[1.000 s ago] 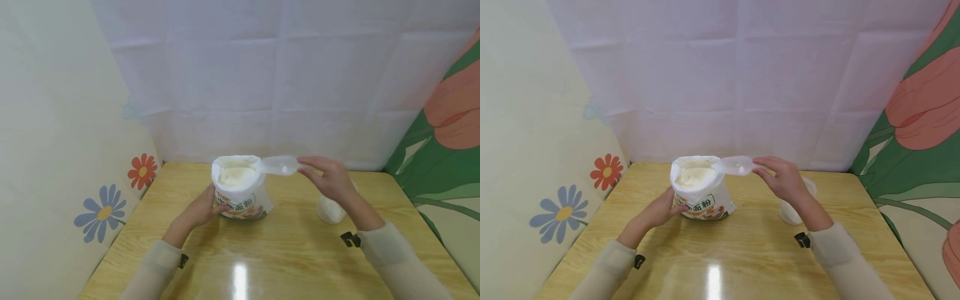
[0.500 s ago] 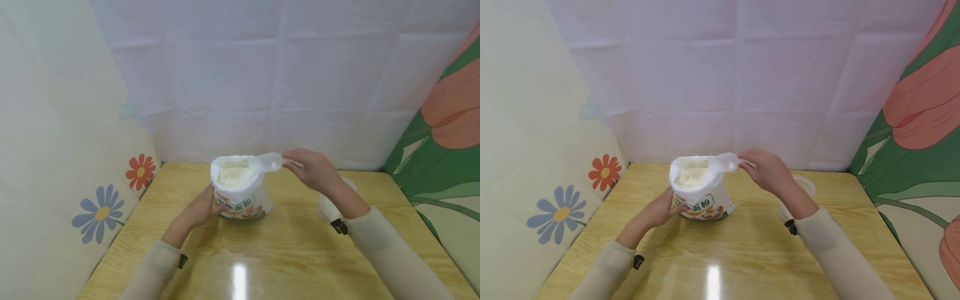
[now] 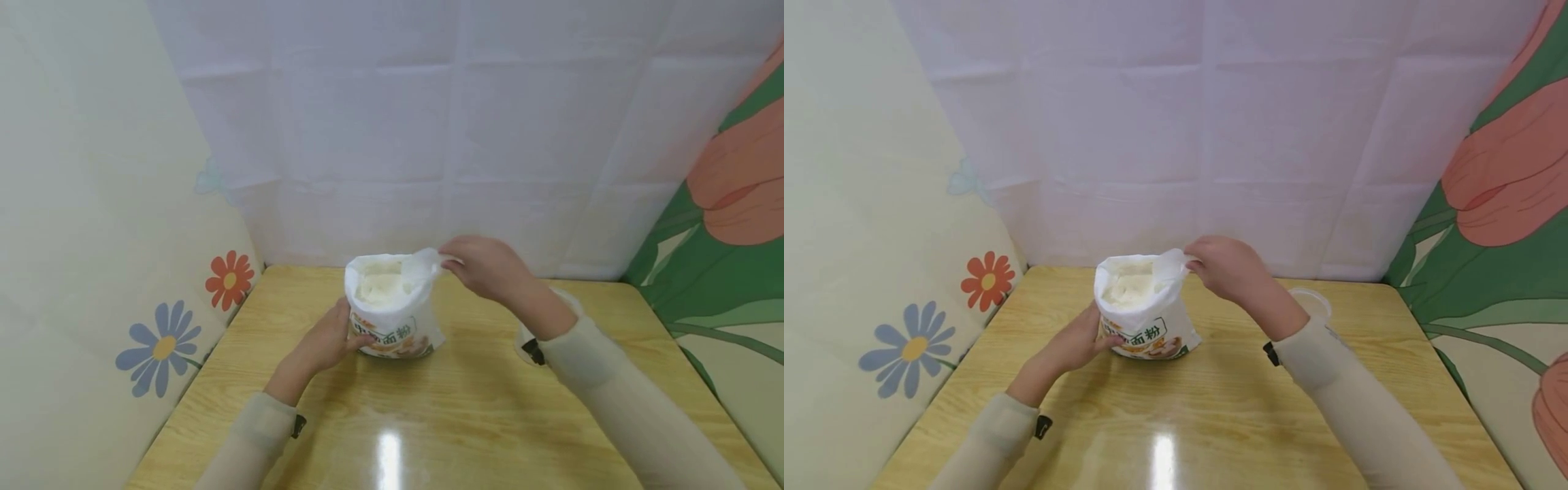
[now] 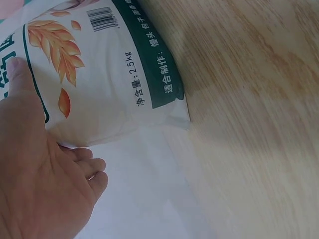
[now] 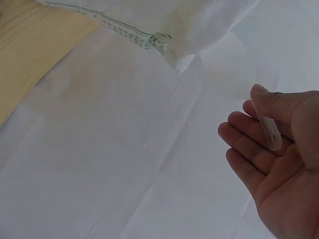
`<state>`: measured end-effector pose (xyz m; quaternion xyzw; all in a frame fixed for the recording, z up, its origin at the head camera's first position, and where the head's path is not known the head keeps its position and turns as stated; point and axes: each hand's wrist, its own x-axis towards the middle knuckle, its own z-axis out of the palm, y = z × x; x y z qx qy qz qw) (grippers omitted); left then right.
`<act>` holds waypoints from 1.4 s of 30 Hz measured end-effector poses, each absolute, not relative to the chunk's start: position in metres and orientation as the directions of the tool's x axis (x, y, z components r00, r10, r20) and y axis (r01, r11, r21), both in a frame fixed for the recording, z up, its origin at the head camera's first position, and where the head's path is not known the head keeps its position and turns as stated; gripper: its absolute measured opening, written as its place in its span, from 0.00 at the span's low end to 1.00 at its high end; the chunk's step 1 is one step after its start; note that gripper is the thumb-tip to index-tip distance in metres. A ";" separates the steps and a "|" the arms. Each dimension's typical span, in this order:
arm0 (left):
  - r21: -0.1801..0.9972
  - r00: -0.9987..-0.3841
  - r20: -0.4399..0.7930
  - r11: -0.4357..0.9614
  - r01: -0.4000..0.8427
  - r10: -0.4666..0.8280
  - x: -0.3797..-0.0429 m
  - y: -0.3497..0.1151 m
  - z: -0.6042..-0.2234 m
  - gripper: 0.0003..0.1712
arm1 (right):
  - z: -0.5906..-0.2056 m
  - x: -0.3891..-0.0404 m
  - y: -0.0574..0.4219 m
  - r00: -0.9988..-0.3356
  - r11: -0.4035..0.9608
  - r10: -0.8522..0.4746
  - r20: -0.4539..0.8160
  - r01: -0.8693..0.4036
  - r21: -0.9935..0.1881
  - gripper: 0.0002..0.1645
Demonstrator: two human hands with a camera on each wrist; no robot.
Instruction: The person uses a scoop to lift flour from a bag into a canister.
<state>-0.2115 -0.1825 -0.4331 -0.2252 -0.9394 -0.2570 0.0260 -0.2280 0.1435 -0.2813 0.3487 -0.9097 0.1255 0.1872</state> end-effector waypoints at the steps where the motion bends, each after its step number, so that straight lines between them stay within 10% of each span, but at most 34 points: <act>1: 0.454 -0.897 0.170 0.776 0.438 0.407 -0.211 -0.183 -0.433 0.55 | -0.280 -0.228 0.141 -0.696 0.732 -0.590 0.410 -0.675 -0.093 0.15; 19: 0.376 -0.917 0.131 0.837 0.398 0.377 -0.210 -0.185 -0.432 0.58 | -0.260 -0.229 0.101 -0.741 0.784 -0.616 0.267 -0.610 0.115 0.04; 42: 0.371 -0.924 0.107 0.848 0.379 0.366 -0.213 -0.186 -0.434 0.59 | -0.289 -0.243 0.061 -0.761 0.788 -0.612 0.215 -0.565 0.246 0.14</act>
